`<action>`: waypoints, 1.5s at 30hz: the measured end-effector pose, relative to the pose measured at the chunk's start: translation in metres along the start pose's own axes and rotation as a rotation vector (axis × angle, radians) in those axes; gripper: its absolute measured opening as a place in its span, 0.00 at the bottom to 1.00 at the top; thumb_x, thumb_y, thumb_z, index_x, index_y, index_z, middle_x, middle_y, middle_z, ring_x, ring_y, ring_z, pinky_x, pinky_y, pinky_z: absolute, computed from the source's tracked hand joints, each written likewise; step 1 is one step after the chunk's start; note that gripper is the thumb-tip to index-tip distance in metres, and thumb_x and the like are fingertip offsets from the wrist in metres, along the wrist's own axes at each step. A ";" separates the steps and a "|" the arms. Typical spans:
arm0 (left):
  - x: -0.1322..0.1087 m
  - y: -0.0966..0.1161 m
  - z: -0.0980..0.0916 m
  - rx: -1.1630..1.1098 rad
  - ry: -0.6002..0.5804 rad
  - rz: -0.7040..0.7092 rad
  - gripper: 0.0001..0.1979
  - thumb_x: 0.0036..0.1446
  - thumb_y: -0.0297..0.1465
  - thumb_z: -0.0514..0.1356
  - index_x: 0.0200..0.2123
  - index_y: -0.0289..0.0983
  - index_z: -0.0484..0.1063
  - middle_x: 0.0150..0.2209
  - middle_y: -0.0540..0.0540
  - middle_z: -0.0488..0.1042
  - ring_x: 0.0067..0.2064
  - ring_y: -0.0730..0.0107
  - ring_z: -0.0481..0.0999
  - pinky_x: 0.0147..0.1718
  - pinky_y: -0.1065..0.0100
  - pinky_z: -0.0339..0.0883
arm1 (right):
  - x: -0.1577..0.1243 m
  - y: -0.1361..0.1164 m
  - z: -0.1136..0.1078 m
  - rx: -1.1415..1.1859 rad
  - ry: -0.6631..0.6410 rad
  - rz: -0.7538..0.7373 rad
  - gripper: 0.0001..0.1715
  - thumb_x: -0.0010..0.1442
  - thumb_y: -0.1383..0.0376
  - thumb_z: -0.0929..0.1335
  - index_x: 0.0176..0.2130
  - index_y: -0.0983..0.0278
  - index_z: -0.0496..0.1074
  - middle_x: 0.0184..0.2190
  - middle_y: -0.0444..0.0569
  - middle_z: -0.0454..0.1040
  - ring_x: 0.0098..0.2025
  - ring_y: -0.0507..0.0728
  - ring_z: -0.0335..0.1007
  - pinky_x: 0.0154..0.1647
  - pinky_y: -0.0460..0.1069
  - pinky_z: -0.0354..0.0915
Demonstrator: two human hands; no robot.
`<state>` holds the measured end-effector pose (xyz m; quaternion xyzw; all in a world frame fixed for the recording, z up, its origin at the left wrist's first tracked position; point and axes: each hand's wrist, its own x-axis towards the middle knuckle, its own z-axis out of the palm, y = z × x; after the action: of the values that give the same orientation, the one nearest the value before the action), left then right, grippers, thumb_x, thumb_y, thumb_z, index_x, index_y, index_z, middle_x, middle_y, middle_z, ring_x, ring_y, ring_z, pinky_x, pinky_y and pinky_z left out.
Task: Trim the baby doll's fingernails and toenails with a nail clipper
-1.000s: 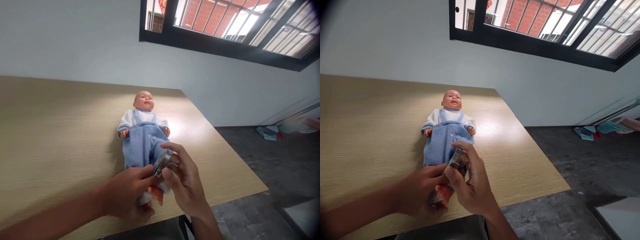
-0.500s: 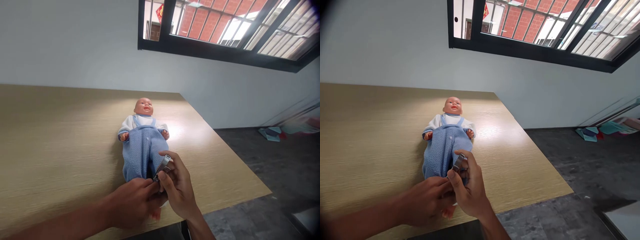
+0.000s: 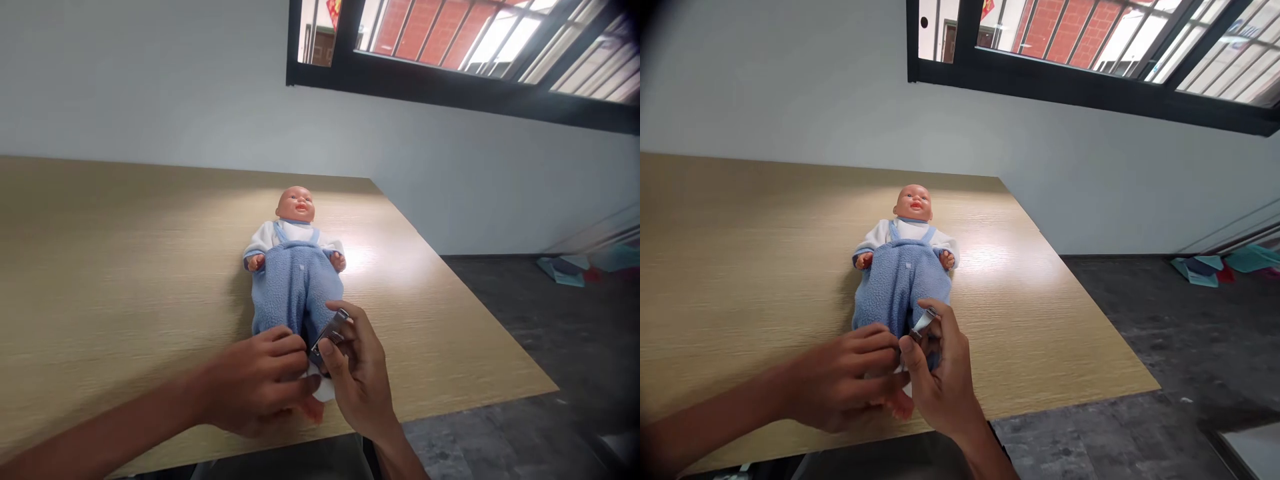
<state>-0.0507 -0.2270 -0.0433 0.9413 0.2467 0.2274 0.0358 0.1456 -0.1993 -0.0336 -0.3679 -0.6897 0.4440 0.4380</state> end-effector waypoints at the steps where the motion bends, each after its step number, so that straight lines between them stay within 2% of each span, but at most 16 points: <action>1: -0.005 0.000 -0.002 0.042 0.033 -0.028 0.14 0.62 0.30 0.58 0.50 0.34 0.70 0.40 0.41 0.75 0.44 0.57 0.71 0.46 0.54 0.68 | 0.000 0.000 0.000 -0.027 -0.005 -0.011 0.18 0.68 0.58 0.66 0.56 0.56 0.62 0.28 0.39 0.65 0.25 0.49 0.63 0.28 0.45 0.63; 3: -0.015 0.003 -0.003 0.131 0.089 -0.081 0.12 0.63 0.32 0.58 0.49 0.35 0.71 0.40 0.40 0.74 0.43 0.56 0.71 0.46 0.53 0.67 | 0.002 0.001 0.001 -0.098 -0.017 -0.069 0.20 0.68 0.59 0.66 0.57 0.56 0.62 0.28 0.39 0.66 0.26 0.49 0.65 0.29 0.46 0.64; 5: -0.023 0.009 -0.002 0.173 0.121 -0.141 0.10 0.64 0.30 0.58 0.47 0.35 0.71 0.39 0.41 0.74 0.40 0.59 0.71 0.43 0.56 0.67 | 0.006 0.002 0.004 -0.172 -0.009 -0.172 0.23 0.66 0.61 0.67 0.58 0.56 0.60 0.29 0.39 0.69 0.27 0.50 0.67 0.30 0.46 0.65; 9: -0.028 0.023 0.006 0.066 0.062 -0.326 0.07 0.65 0.28 0.57 0.45 0.36 0.72 0.34 0.46 0.72 0.35 0.65 0.71 0.35 0.65 0.68 | 0.014 0.005 0.012 -0.303 0.017 -0.339 0.26 0.64 0.63 0.67 0.59 0.58 0.59 0.31 0.42 0.73 0.29 0.52 0.71 0.33 0.47 0.68; 12: -0.028 0.030 0.014 -0.055 0.074 -0.439 0.07 0.65 0.27 0.56 0.45 0.37 0.72 0.34 0.47 0.71 0.33 0.67 0.71 0.31 0.68 0.66 | 0.015 0.009 0.015 -0.360 -0.002 -0.357 0.26 0.65 0.63 0.67 0.59 0.59 0.58 0.31 0.42 0.73 0.31 0.53 0.73 0.35 0.48 0.70; 17: -0.031 0.031 0.021 -0.130 0.143 -0.514 0.09 0.66 0.30 0.57 0.48 0.38 0.72 0.36 0.46 0.73 0.34 0.68 0.74 0.31 0.69 0.67 | 0.009 0.014 0.014 -0.394 -0.030 -0.377 0.26 0.65 0.62 0.67 0.60 0.60 0.58 0.33 0.45 0.75 0.32 0.54 0.75 0.36 0.50 0.73; 21: -0.035 0.035 0.023 0.079 0.255 -0.491 0.14 0.65 0.35 0.60 0.52 0.37 0.71 0.36 0.45 0.73 0.32 0.68 0.71 0.31 0.66 0.66 | 0.007 0.015 0.012 -0.374 -0.034 -0.390 0.25 0.65 0.62 0.67 0.59 0.60 0.59 0.33 0.45 0.75 0.31 0.54 0.74 0.36 0.49 0.72; 24: -0.034 0.041 0.025 0.177 0.346 -0.415 0.10 0.66 0.30 0.60 0.50 0.37 0.72 0.32 0.48 0.70 0.30 0.70 0.66 0.29 0.68 0.62 | 0.007 0.015 0.011 -0.342 -0.011 -0.375 0.24 0.65 0.62 0.67 0.59 0.60 0.59 0.31 0.43 0.74 0.29 0.53 0.72 0.34 0.48 0.71; 27: -0.031 0.045 0.026 0.163 0.332 -0.351 0.09 0.66 0.23 0.58 0.48 0.37 0.72 0.31 0.49 0.71 0.31 0.71 0.67 0.31 0.67 0.62 | 0.007 0.014 0.009 -0.334 0.005 -0.351 0.24 0.65 0.61 0.66 0.58 0.60 0.60 0.31 0.43 0.74 0.27 0.52 0.70 0.32 0.48 0.70; 32: -0.034 0.041 0.031 0.149 0.313 -0.460 0.13 0.65 0.30 0.61 0.52 0.39 0.72 0.41 0.44 0.74 0.39 0.65 0.72 0.39 0.62 0.68 | 0.007 0.014 0.008 -0.346 0.009 -0.371 0.21 0.65 0.61 0.66 0.56 0.60 0.61 0.28 0.42 0.72 0.26 0.52 0.69 0.29 0.47 0.67; 35: -0.038 0.037 0.035 0.199 0.322 -0.486 0.15 0.64 0.33 0.62 0.53 0.40 0.72 0.42 0.42 0.73 0.39 0.63 0.72 0.40 0.59 0.68 | 0.007 0.014 0.009 -0.330 -0.002 -0.366 0.19 0.65 0.61 0.66 0.54 0.60 0.61 0.26 0.40 0.70 0.24 0.52 0.68 0.27 0.47 0.67; 38: -0.038 0.034 0.036 0.241 0.305 -0.499 0.15 0.65 0.32 0.62 0.54 0.40 0.70 0.43 0.42 0.73 0.39 0.63 0.72 0.39 0.60 0.67 | 0.009 0.013 0.010 -0.306 -0.067 -0.329 0.18 0.66 0.61 0.65 0.54 0.61 0.60 0.25 0.40 0.70 0.24 0.52 0.70 0.26 0.47 0.66; 42: -0.030 0.031 0.032 0.229 0.310 -0.430 0.12 0.67 0.29 0.59 0.53 0.36 0.70 0.39 0.44 0.75 0.37 0.67 0.74 0.37 0.63 0.69 | 0.012 0.013 0.012 -0.331 -0.086 -0.329 0.19 0.66 0.61 0.65 0.55 0.62 0.61 0.26 0.40 0.73 0.24 0.52 0.70 0.25 0.46 0.64; 45: -0.024 0.031 0.029 0.250 0.395 -0.336 0.09 0.67 0.27 0.58 0.50 0.33 0.71 0.38 0.42 0.77 0.42 0.63 0.77 0.43 0.58 0.75 | 0.013 0.015 0.013 -0.358 -0.044 -0.369 0.19 0.66 0.61 0.65 0.55 0.62 0.61 0.27 0.41 0.73 0.24 0.52 0.70 0.26 0.46 0.66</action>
<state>-0.0427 -0.2641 -0.0735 0.8219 0.4276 0.3649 -0.0920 0.1309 -0.1869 -0.0468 -0.2979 -0.8220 0.2353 0.4244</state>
